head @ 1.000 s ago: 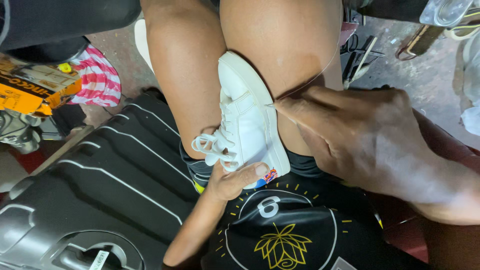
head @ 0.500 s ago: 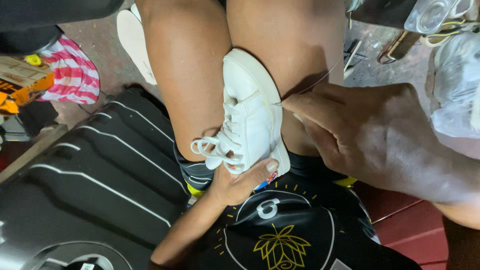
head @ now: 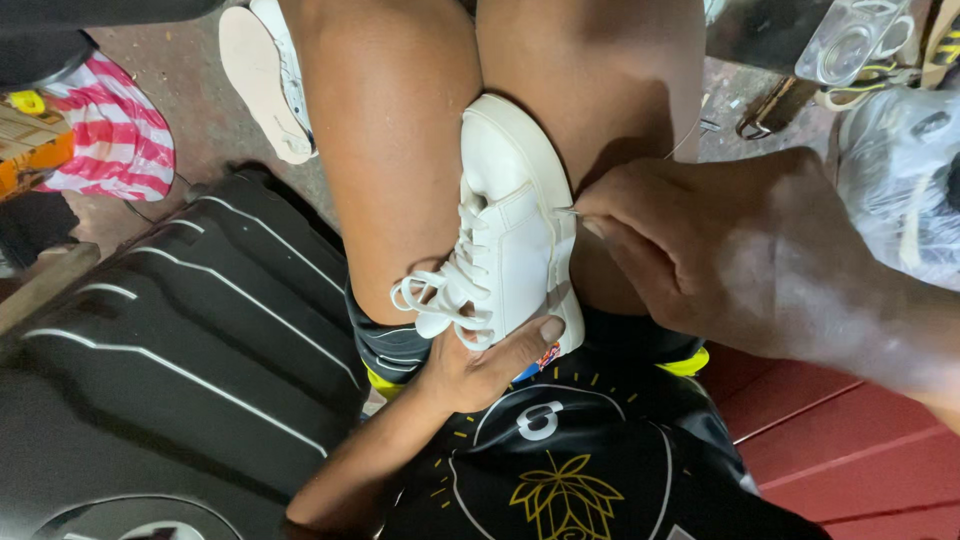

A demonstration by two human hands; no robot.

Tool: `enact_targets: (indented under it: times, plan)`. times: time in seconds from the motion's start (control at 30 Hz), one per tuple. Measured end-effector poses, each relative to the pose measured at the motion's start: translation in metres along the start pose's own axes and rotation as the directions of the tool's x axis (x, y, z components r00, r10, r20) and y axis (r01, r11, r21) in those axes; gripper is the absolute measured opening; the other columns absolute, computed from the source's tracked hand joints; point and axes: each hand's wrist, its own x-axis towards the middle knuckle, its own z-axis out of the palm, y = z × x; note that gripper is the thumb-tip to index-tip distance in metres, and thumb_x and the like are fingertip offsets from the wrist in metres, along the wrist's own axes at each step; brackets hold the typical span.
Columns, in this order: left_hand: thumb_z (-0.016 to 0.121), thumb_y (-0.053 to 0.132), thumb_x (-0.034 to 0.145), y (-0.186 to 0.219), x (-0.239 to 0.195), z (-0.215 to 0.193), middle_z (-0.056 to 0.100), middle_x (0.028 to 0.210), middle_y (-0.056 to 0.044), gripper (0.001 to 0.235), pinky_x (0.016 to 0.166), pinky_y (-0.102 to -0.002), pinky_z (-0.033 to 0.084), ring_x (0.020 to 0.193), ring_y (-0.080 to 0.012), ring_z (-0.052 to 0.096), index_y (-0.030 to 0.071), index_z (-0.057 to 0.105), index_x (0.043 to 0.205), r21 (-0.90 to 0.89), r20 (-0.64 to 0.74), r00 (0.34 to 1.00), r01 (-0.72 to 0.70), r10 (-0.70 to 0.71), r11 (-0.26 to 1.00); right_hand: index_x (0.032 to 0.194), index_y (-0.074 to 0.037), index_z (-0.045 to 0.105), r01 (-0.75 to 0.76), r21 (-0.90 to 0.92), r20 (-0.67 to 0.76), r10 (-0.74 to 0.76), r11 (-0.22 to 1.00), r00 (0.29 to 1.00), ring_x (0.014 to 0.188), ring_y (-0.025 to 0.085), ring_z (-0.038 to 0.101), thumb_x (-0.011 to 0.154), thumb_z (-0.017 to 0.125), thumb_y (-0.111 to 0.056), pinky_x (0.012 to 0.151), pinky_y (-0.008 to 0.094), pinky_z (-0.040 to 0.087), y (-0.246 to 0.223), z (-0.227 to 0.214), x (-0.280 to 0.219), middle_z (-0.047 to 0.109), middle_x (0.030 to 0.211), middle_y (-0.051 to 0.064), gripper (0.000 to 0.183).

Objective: The person is sitting on the floor and sewing a white sneaker using a needle and thread. They repeatedly push the needle through the shoe's upper and pull the thread tight to secure the stitching.

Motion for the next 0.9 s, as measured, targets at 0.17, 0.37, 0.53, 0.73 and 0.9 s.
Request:
enact_targets:
  times: [0.17, 0.37, 0.53, 0.73, 0.9]
  plan:
    - [0.070, 0.011, 0.099, 0.002, 0.001, -0.003, 0.069, 0.096, -0.008, 0.013, 0.086, -0.034, 0.054, 0.090, -0.0223, 0.066, 0.000, 0.069, 0.106, 0.048, -0.003, 1.000, -0.016, 0.016, 0.999, 0.099, -0.010, 0.068, 0.001, -0.045, -0.008, -0.001, 0.999, 1.000, 0.055, 0.019, 0.067, 0.094, 0.071, -0.017, 0.045, 0.033, 0.050, -0.004, 0.000, 0.002, 0.069, 0.075, 0.002, 0.009]
    - [0.070, 0.012, 0.099, 0.001, -0.002, 0.001, 0.074, 0.103, -0.010, 0.020, 0.091, -0.035, 0.056, 0.098, -0.0235, 0.071, -0.001, 0.073, 0.113, 0.091, -0.032, 0.999, -0.017, 0.020, 0.996, 0.093, -0.010, 0.064, 0.129, -0.259, 0.071, -0.114, 0.957, 0.991, 0.056, 0.017, 0.067, 0.096, 0.066, -0.017, 0.046, 0.035, 0.051, -0.002, 0.003, 0.006, 0.066, 0.076, 0.001, 0.008]
    - [0.067, 0.014, 0.100, 0.000, 0.001, 0.004, 0.074, 0.108, -0.011, 0.026, 0.095, -0.035, 0.055, 0.103, -0.0234, 0.071, -0.002, 0.071, 0.120, 0.057, -0.027, 1.000, 0.013, -0.012, 0.998, 0.092, -0.009, 0.063, -0.076, -0.121, 0.138, 0.093, 0.990, 0.986, 0.046, 0.019, 0.063, 0.100, 0.060, -0.024, 0.042, 0.036, 0.050, 0.001, 0.011, 0.012, 0.065, 0.065, 0.003, 0.017]
    - [0.068, 0.018, 0.099, 0.006, -0.008, 0.005, 0.064, 0.127, -0.015, 0.042, 0.106, -0.039, 0.048, 0.117, -0.0293, 0.062, -0.005, 0.057, 0.133, 0.054, -0.052, 0.992, -0.111, 0.113, 0.992, 0.094, -0.008, 0.065, 0.015, -0.015, -0.052, -0.015, 1.000, 0.999, 0.056, 0.022, 0.064, 0.101, 0.069, -0.015, 0.052, 0.036, 0.052, 0.005, 0.008, -0.003, 0.067, 0.073, 0.007, 0.011]
    - [0.067, 0.016, 0.099, 0.000, -0.076, -0.009, 0.071, 0.118, -0.013, 0.023, 0.090, -0.033, 0.057, 0.098, -0.0188, 0.071, -0.003, 0.069, 0.113, -0.211, -0.143, 0.967, 0.179, -0.212, 0.961, 0.092, -0.002, 0.067, -0.086, 0.101, -0.122, 0.098, 0.991, 0.988, 0.066, 0.018, 0.065, 0.098, 0.076, -0.006, 0.061, 0.032, 0.051, 0.007, 0.015, -0.023, 0.069, 0.079, 0.009, 0.011]
